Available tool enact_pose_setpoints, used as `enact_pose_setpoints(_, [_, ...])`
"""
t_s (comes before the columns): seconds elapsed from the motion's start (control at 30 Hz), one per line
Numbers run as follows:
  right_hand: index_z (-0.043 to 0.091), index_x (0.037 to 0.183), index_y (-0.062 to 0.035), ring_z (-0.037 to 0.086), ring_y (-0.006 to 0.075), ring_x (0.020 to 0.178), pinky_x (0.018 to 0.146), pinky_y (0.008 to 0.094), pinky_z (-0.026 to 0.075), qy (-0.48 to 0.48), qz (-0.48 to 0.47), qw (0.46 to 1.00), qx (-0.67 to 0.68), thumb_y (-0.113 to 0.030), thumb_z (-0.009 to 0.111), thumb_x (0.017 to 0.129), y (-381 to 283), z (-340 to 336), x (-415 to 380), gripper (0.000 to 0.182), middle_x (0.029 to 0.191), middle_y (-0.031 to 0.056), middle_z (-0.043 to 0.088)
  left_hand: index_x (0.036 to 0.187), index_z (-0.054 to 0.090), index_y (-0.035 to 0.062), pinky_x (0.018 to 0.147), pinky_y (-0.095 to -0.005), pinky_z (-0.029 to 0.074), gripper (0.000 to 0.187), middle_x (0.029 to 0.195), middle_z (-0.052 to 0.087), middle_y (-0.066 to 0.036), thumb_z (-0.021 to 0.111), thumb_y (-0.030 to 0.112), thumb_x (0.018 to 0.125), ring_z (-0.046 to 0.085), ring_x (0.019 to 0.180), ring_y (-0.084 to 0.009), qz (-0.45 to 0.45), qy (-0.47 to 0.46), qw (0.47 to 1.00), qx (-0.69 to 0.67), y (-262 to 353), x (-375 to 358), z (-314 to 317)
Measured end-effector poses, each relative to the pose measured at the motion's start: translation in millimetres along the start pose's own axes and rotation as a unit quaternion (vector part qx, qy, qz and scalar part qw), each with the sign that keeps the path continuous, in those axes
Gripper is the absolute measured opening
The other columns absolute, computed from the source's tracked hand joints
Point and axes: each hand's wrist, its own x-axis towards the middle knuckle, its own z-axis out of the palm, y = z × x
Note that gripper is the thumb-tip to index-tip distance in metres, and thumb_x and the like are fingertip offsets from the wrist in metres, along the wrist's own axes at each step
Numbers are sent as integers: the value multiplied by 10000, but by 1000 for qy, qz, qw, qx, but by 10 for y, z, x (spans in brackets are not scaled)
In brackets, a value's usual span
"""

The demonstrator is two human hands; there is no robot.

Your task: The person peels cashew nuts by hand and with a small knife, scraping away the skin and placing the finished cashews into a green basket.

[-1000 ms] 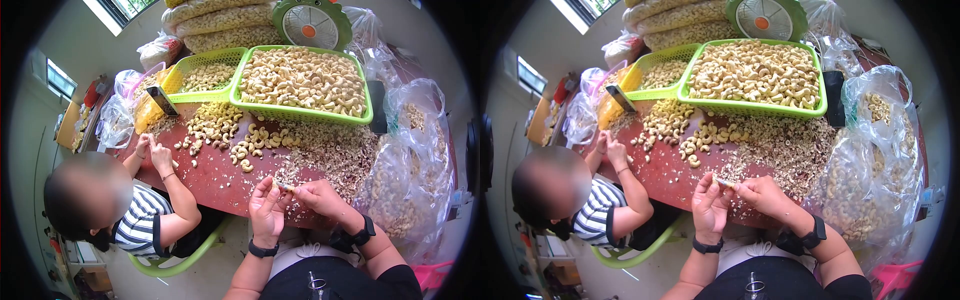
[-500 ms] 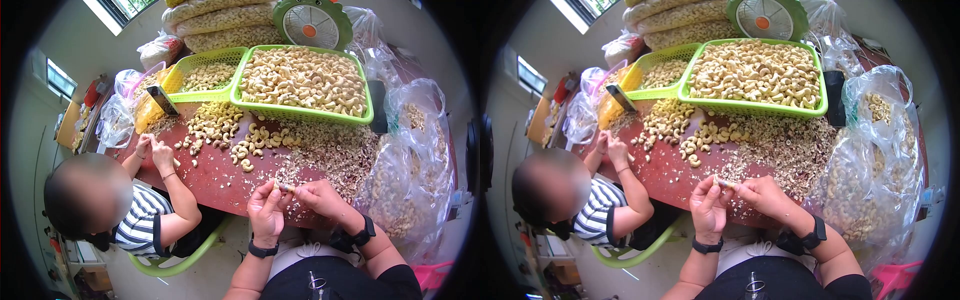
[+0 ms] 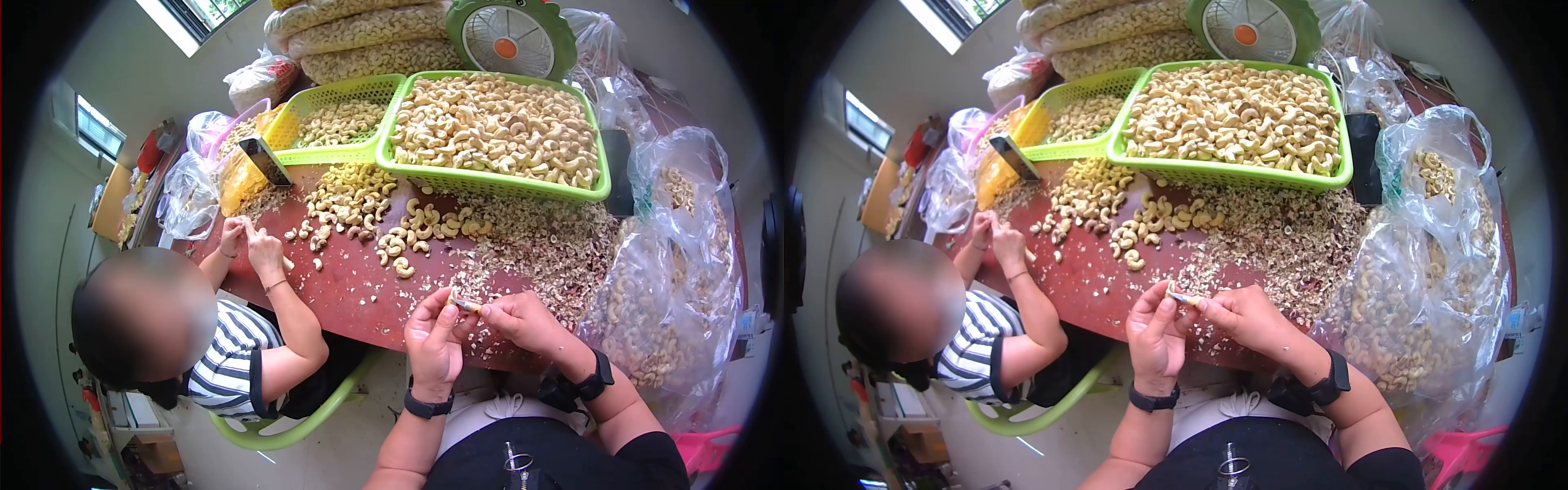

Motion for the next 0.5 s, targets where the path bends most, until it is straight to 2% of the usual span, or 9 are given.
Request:
enact_pose_setpoints(0.07, [573,633,-5,473,77,486,456,240,381,-1,3,1000,-5,-292,478,856,8,3,2,375,513,23,520,1015,493,-29,741,-314,525,196,930,566,-113,503,-15,820,580,848,-187,14,4,1000,10,-24,-12,-25])
enact_pose_setpoints(0.13, [616,727,-5,452,105,454,431,277,366,11,-1,1000,17,-332,500,832,51,16,8,363,482,67,497,1014,492,-32,747,-319,524,196,930,564,-112,503,-18,819,578,849,-188,21,6,1000,17,-34,-26,-14])
enact_pose_setpoints(0.5, [600,702,-7,460,116,454,439,281,374,14,-7,1000,1,-317,487,834,80,26,21,355,489,66,507,993,483,-36,750,-334,529,185,913,556,-107,508,-24,810,583,826,-192,15,16,1000,20,-14,-6,4])
